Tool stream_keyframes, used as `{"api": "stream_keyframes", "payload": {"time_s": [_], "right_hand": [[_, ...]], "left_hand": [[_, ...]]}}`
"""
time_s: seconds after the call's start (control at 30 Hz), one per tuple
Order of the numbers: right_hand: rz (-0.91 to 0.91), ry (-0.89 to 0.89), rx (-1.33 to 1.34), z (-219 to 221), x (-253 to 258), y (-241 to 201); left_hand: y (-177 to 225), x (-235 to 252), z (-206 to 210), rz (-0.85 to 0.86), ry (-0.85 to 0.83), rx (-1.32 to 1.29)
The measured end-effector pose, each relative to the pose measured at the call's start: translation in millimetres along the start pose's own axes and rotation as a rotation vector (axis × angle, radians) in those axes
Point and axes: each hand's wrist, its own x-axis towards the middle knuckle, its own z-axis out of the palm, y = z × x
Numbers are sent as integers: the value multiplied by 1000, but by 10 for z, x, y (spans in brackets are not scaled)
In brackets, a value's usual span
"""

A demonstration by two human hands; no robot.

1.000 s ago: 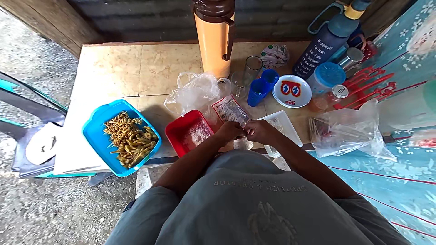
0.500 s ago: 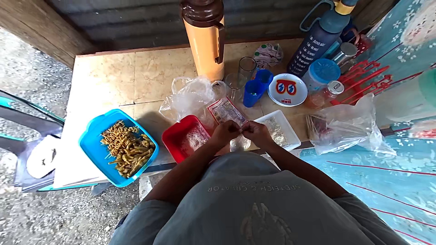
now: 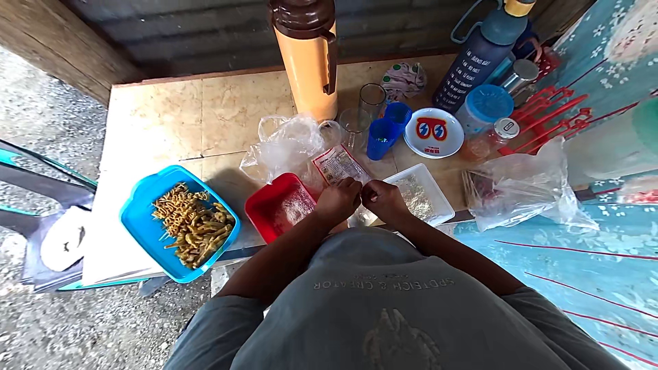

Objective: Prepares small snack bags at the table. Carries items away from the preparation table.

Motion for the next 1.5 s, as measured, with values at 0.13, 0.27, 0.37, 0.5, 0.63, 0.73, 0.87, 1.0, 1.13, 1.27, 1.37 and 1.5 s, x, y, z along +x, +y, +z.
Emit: {"api": "stream_keyframes", "payload": {"time_s": [0.13,0.27,0.37,0.5,0.63,0.73,0.87,1.0,1.13,1.27,1.37,1.5], "right_hand": [[-17,-17,23,12,-16,35],[-10,-42,30,6,-45,19],[-21,-44,45,2,-61,-30],[19,-32,122,-25,-44,-90],[194,-114,274,-71,-15,-56],[279,-167,382,-79,-21,17],[113,-151,308,-78,-42,92],[-217,-111,11,-64,-28,163],[-321,-33,-177,-4,-22,162],[-347,-42,-226,21,-12,145],[-383,-33,-282,51,-3,150],[-383,-3,-285,76,-3,190]], "left_hand": [[-65,50,-17,9,-94,34],[-93,70,-42,-90,-154,-179],[-131,39,-17,-172,-102,-372],[-101,54,-84,-431,-166,-669],[-89,4,-55,-692,-222,-1014],[-28,-25,-59,-910,-272,-1229],[22,-11,2,-1053,-219,-1303],[98,1,-33,-1120,-211,-1260],[136,3,-24,-1159,-187,-1246],[118,-39,-47,-1122,-196,-1194],[100,-74,-32,-1050,-175,-1100],[104,-67,-21,-1027,-169,-1048]]}}
